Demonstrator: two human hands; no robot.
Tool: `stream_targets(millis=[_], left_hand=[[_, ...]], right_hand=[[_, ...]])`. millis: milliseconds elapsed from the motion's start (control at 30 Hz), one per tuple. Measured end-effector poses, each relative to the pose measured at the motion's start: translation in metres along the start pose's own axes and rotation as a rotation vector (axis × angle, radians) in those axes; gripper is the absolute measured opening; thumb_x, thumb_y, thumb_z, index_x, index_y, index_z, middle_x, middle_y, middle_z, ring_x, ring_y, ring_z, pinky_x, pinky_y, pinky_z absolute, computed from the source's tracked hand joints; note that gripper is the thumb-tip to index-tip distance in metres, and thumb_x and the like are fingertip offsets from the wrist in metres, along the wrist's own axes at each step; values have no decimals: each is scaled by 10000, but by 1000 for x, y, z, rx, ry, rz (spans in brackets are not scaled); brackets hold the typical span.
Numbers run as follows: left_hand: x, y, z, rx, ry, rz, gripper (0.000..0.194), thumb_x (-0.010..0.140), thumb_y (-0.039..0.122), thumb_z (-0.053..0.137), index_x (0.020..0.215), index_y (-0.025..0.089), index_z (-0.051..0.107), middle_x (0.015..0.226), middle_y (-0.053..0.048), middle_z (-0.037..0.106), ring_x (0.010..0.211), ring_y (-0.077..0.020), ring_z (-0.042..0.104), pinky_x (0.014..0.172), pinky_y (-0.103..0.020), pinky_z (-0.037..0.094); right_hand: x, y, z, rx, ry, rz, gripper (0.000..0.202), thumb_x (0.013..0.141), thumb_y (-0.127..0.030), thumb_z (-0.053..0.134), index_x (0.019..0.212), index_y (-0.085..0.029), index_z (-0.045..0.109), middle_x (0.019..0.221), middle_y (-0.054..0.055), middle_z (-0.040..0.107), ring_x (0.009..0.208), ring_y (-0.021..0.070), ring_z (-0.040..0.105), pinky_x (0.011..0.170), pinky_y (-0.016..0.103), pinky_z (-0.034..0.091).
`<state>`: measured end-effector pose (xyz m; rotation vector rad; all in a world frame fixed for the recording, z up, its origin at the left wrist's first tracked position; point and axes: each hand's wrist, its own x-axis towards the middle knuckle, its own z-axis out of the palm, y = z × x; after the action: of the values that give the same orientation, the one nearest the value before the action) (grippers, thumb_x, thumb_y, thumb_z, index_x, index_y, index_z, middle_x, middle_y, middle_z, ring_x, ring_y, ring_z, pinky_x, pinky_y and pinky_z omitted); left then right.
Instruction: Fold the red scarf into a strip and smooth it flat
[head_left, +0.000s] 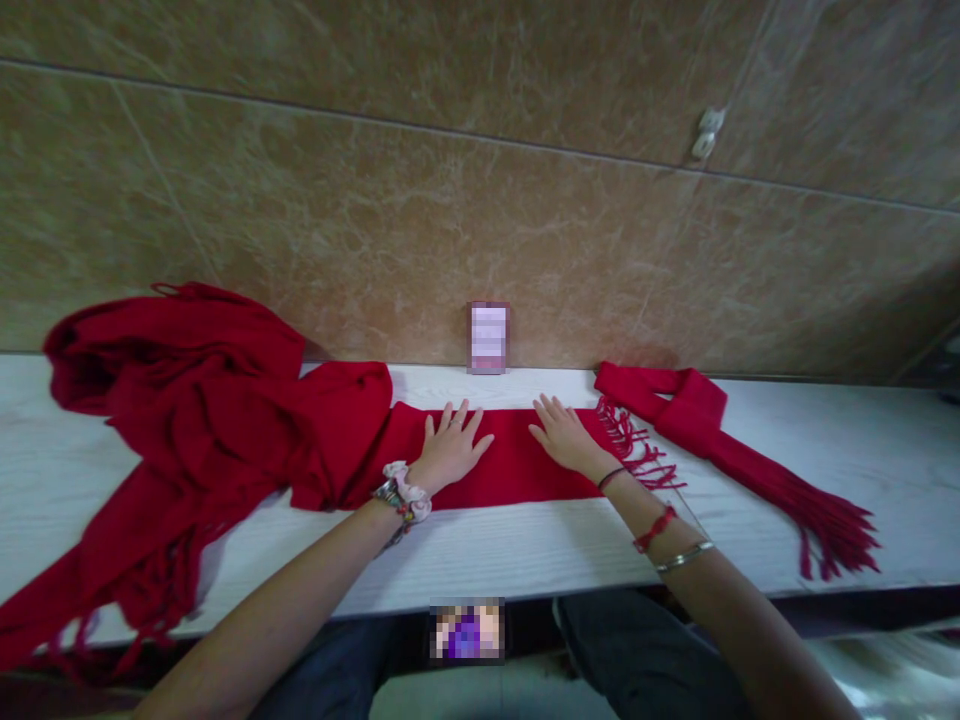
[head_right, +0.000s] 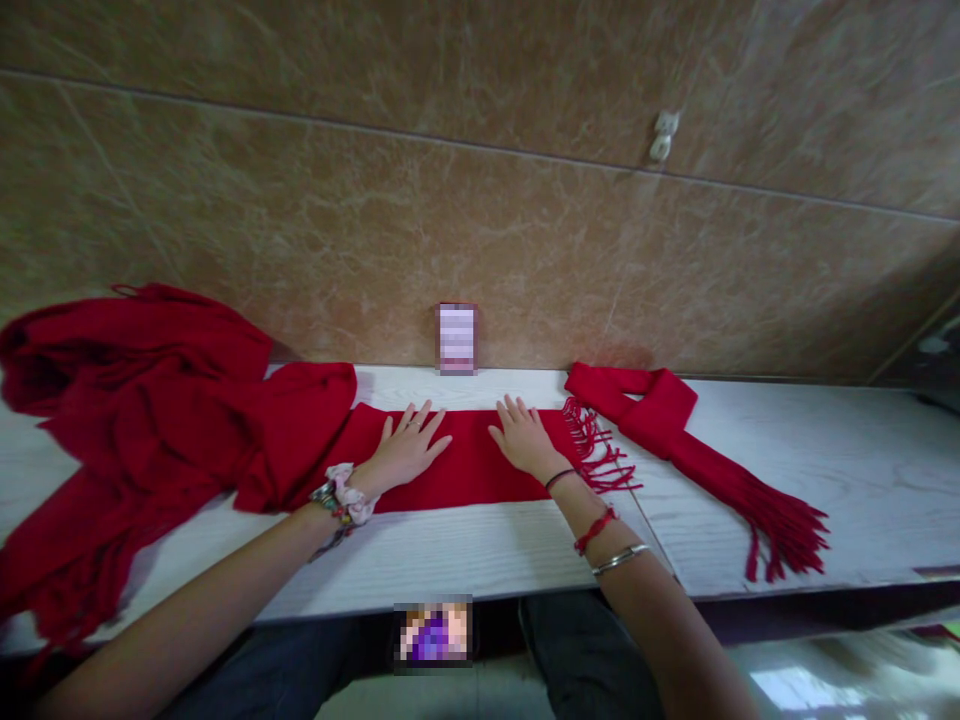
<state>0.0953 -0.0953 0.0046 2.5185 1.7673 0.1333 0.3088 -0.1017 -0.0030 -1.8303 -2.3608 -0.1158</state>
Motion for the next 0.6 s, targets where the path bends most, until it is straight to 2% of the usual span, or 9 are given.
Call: stream_targets(millis=[100,167,233,300,367,433,500,600], left_hand=[[0,-1,2,-9,-38,-30,574,889,529,209,1402,274,249,1497,-55,149,1350,-357,111,1025,-604,161],[-1,-3,4,-6,-37,-34,569,887,525,217,1398,279,263,1495,-51,163,1347,-359,126,1028,-599,160],[-1,-4,5,-4,-25,-29,573,884,528,219,1395,275,273,1494,-55,167,1346,-358,129,1033,-589,159],[-1,-5,5,-5,-20,-25,575,883,531,222,1394,271,278,1492,-58,177,1346,-357,130,1035,-582,162],[-3,-5,4,-3,-9,-23,576,884,532,230,1390,264,287,1489,-63,187,1346,-352,138,1040,-569,165],[-5,-5,2,16,28,-20,580,887,534,235,1384,243,305,1487,-80,191,1348,-345,138,1049,-560,150],[-8,-5,-1,32,68,-11,588,890,541,228,1381,227,312,1487,-97,184,1352,-340,126,1052,-562,132],[-14,-3,-2,14,59,11,595,887,559,215,1391,250,286,1495,-89,154,1354,-347,101,1034,-595,145]], right_hand=[[-1,-29,3,60,-39,-179,526,927,-395,272,1390,-146,303,1464,119,253,1344,267,199,1044,492,238],[-4,-30,5,65,-72,-204,512,928,-392,266,1386,-168,315,1459,98,272,1339,253,218,1047,495,232],[-10,-13,6,49,-89,-162,501,929,-373,260,1383,-171,320,1457,91,278,1335,246,232,1042,493,245],[-15,12,7,21,-83,-78,494,926,-341,265,1378,-150,327,1449,108,290,1332,247,241,1029,490,272],[-18,37,6,-16,-57,29,485,922,-308,281,1356,-107,360,1422,148,334,1318,255,274,1020,477,294],[-20,50,4,-42,-10,124,479,917,-285,298,1324,-50,394,1389,199,368,1304,269,301,1020,458,299],[-21,46,0,-35,42,129,491,915,-292,311,1311,-15,400,1384,223,364,1307,283,292,1031,445,288],[-23,14,-4,46,74,-41,532,918,-355,305,1344,-43,364,1421,182,321,1330,281,237,1045,446,274]])
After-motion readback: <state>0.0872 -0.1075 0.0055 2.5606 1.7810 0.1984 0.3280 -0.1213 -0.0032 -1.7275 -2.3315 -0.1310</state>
